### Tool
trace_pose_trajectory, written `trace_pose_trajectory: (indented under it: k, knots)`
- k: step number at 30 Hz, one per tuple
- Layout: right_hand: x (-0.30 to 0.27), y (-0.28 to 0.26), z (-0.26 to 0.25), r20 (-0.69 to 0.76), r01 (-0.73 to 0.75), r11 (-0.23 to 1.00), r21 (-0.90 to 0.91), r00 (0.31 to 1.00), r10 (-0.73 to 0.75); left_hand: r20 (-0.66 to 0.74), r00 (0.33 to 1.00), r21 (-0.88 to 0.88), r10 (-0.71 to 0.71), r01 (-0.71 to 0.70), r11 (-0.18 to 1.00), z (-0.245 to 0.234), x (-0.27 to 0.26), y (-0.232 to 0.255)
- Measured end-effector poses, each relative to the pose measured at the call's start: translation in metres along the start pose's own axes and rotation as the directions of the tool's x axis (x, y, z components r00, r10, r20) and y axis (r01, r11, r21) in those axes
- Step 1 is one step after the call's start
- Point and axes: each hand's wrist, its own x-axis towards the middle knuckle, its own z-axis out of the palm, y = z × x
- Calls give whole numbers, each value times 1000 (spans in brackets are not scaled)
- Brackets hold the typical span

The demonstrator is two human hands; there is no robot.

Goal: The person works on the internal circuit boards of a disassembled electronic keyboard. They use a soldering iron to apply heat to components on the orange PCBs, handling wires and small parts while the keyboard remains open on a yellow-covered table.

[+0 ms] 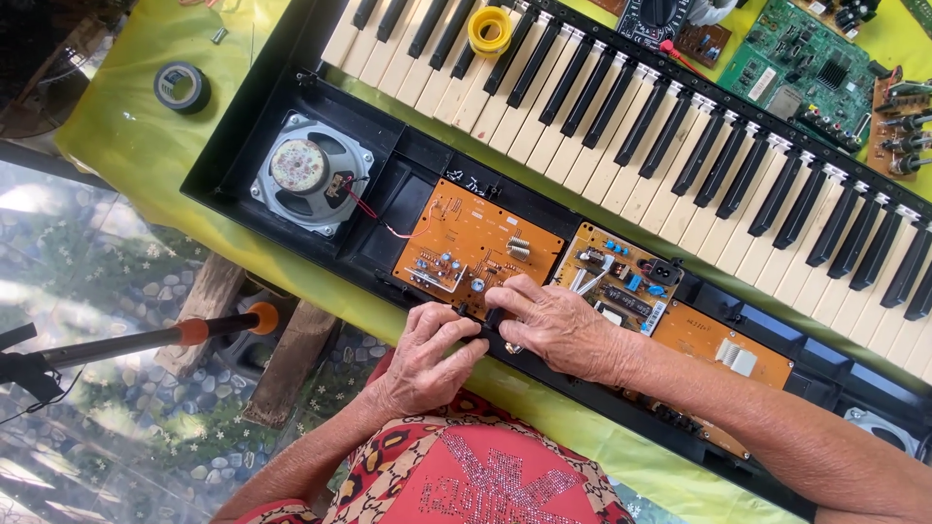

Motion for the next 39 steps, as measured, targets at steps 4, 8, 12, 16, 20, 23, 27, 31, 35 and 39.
trace_pose_trajectory:
  k: [4,8,12,16,20,23,27,31,35,39]
  knots:
    - [4,-5,-3,110,-222,958,181,973,205,5,1000,-1,6,-6,1000,-1,1,1]
    - [4,-7,-1,96,-265,949,169,963,252,5,1000,-8,4,-4,1000,0,1,0]
    - [-1,-10,4,91,-258,966,6,962,257,4,1000,-6,5,-5,1000,1,0,0]
    - [-7,-9,5,22,-195,978,-74,980,197,14,1000,14,4,-4,1000,1,1,1]
    - [-6,-11,5,-14,-178,978,-106,984,177,33,999,37,9,-10,999,1,1,1]
    - [-8,-9,7,-41,-165,981,-99,986,162,45,999,39,10,-12,999,1,0,2]
    - [-8,-7,7,-66,-165,984,-74,985,160,51,999,44,11,-13,999,3,-2,2]
    - [-7,-6,8,-90,-150,988,-34,985,146,65,998,52,12,-16,999,2,-3,1]
    - [-12,-6,9,-115,-137,989,-61,985,130,61,998,51,11,-14,999,3,-1,2]
    - [-15,-7,13,-72,-149,985,-85,987,143,70,997,47,21,-24,999,4,-3,1]
